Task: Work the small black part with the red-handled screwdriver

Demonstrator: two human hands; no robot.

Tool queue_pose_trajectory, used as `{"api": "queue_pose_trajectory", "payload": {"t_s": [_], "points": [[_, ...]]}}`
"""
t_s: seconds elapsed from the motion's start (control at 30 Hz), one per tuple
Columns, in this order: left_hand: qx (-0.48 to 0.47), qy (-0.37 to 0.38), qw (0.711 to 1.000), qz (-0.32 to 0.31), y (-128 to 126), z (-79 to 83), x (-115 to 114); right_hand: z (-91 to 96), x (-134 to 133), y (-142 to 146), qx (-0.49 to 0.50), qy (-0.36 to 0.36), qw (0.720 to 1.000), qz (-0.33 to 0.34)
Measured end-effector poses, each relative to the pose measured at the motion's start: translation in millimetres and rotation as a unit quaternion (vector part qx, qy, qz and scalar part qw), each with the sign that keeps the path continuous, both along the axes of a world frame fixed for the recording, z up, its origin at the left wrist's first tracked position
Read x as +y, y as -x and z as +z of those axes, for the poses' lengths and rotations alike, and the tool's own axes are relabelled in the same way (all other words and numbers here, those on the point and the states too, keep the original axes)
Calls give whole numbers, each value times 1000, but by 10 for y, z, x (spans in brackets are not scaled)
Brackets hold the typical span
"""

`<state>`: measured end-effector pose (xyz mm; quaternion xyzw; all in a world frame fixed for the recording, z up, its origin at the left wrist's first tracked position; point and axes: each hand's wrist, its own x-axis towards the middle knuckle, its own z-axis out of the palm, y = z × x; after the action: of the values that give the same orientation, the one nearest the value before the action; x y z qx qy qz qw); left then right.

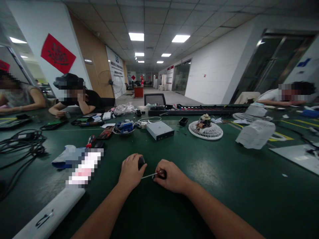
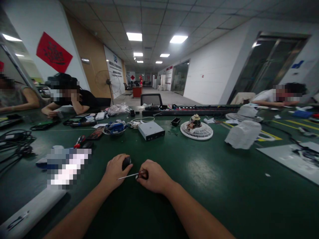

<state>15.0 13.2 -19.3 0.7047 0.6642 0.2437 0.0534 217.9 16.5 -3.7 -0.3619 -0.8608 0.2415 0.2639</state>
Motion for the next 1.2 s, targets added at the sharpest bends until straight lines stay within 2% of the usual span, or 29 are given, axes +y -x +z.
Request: {"api": "queue_pose_trajectory", "payload": {"t_s": [0.2, 0.43, 0.53, 0.73, 0.93, 1.2], "points": [[-7, -12, 1000, -22, 16, -4, -26, 54, -30, -2, 8, 9, 1000, -24], [-4, -19, 1000, -19, 33, -83, 6, 2, -19, 36, 2, 12, 1000, 1], [-1, -5, 1000, -6, 21, -51, -5, -8, 6, 21, -3, 13, 1000, -21], [5, 25, 1000, 2, 19, 0, -27, 26, 56, -47, 55, 37, 994, -90], [20, 8, 999, -24, -8, 42, -41, -11, 123, -68, 102, 97, 977, -159], [-5, -8, 993, -114, -65, 158, -80, 2, 100, -48, 146, 97, 970, -166]]}}
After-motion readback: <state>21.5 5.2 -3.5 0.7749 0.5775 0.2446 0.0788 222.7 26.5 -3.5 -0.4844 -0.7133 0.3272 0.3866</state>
